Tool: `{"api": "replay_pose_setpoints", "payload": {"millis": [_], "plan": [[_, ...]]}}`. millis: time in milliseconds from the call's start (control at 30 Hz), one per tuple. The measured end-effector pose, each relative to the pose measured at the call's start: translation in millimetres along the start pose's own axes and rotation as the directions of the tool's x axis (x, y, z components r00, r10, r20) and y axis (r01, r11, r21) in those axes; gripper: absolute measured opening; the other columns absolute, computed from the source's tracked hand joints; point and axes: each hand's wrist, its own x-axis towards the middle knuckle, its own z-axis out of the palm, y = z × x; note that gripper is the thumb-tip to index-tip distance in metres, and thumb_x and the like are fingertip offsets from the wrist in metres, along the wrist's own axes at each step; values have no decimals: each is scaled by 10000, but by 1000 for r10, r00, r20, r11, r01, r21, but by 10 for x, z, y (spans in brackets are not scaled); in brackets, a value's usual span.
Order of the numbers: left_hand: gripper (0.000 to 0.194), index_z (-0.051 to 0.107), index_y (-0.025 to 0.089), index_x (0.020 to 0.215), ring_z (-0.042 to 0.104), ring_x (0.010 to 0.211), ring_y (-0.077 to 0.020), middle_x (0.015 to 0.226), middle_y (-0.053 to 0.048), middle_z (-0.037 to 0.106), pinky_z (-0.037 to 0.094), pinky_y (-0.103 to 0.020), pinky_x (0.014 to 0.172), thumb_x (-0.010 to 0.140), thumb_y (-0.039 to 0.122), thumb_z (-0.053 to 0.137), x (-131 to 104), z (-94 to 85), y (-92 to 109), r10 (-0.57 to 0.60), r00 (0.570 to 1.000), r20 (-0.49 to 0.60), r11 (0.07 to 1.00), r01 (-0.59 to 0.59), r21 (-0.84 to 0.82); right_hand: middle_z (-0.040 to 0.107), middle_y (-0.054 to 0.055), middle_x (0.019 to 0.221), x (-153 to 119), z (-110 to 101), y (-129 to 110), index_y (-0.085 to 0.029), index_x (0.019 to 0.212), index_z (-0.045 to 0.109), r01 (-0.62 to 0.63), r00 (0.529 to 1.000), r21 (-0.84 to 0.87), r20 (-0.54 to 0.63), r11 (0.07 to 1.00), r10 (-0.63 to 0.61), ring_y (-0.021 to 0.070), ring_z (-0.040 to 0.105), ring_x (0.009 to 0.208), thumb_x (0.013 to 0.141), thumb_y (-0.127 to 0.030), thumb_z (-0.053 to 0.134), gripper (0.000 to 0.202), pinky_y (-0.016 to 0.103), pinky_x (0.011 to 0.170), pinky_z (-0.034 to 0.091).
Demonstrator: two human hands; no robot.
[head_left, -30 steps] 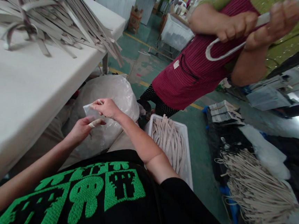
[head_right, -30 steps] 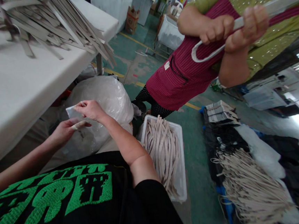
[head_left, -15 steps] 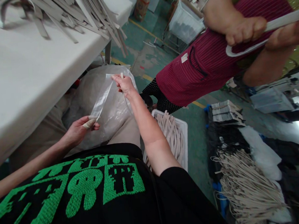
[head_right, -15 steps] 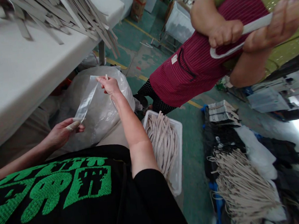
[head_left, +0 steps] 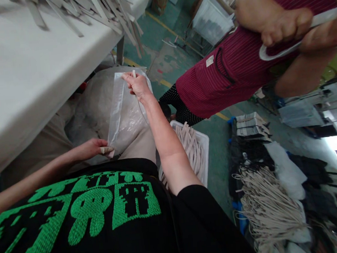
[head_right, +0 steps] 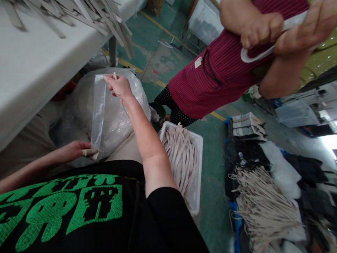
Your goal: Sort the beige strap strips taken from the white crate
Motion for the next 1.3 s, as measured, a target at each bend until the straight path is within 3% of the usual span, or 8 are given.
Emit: {"api": "replay_pose_setpoints", "payload": {"millis": [100,300,467,600,733,1000,1133,1300], "plan": [[51,796,111,762,648,678,-152,737,-73,770,517,-244,736,795,113,758,1,31,-36,-31,1000,-1,995,31,-91,430,-109,567,12,21,0,-126,1060,621,-18,1000,39,-7,999,19,15,385,505,1029,-280,608,157,96,502,310],[134,715,108,700,639,645,-135,695,-68,723,567,-241,680,783,137,816,29,-43,138,-104,959,-263,827,-64,-559,477,-105,539,-260,-27,347,-122,952,613,-227,969,130,131,965,210,23,286,399,1080,-249,483,222,108,439,317],[150,677,119,749,642,678,-123,739,-41,713,573,-233,703,804,148,813,72,-133,325,-56,917,-396,655,-266,-707,581,-74,577,-985,72,818,-110,925,640,-430,790,-46,464,902,400,27,260,383,1055,-189,501,206,125,454,410],[158,755,85,866,667,729,-169,870,-119,768,565,-284,739,790,204,826,120,-72,321,64,954,-293,737,-243,-630,617,-60,614,-1379,291,974,-123,954,650,-478,691,-46,596,877,408,28,277,400,1024,-179,548,136,116,446,425],[289,809,70,963,615,594,-171,725,-121,741,519,-290,651,757,272,817,131,19,276,113,975,-192,871,-190,-453,621,-67,628,-1407,425,942,-140,931,605,-493,716,10,573,870,399,16,298,396,980,-114,589,58,122,483,470],[267,784,143,683,533,537,-112,614,-36,701,433,-220,558,541,314,932,21,132,334,269,847,-459,898,-392,-198,638,-68,653,-1365,498,865,-147,960,593,-489,717,95,610,867,338,10,268,371,984,-61,543,102,146,543,527],[228,736,113,686,487,439,-93,564,-17,661,368,-203,426,615,246,907,42,140,375,131,864,-487,814,-374,-444,706,-21,810,-1427,428,951,-156,1056,638,-355,763,14,582,935,281,34,516,491,973,-160,645,83,165,609,545],[93,671,120,786,665,629,-95,719,-8,712,553,-185,644,817,85,751,128,22,435,-132,841,-525,584,-362,-727,665,-24,708,-1706,114,1030,-142,964,664,-103,889,-289,403,952,218,55,610,561,1061,-280,520,222,142,589,453]]}}
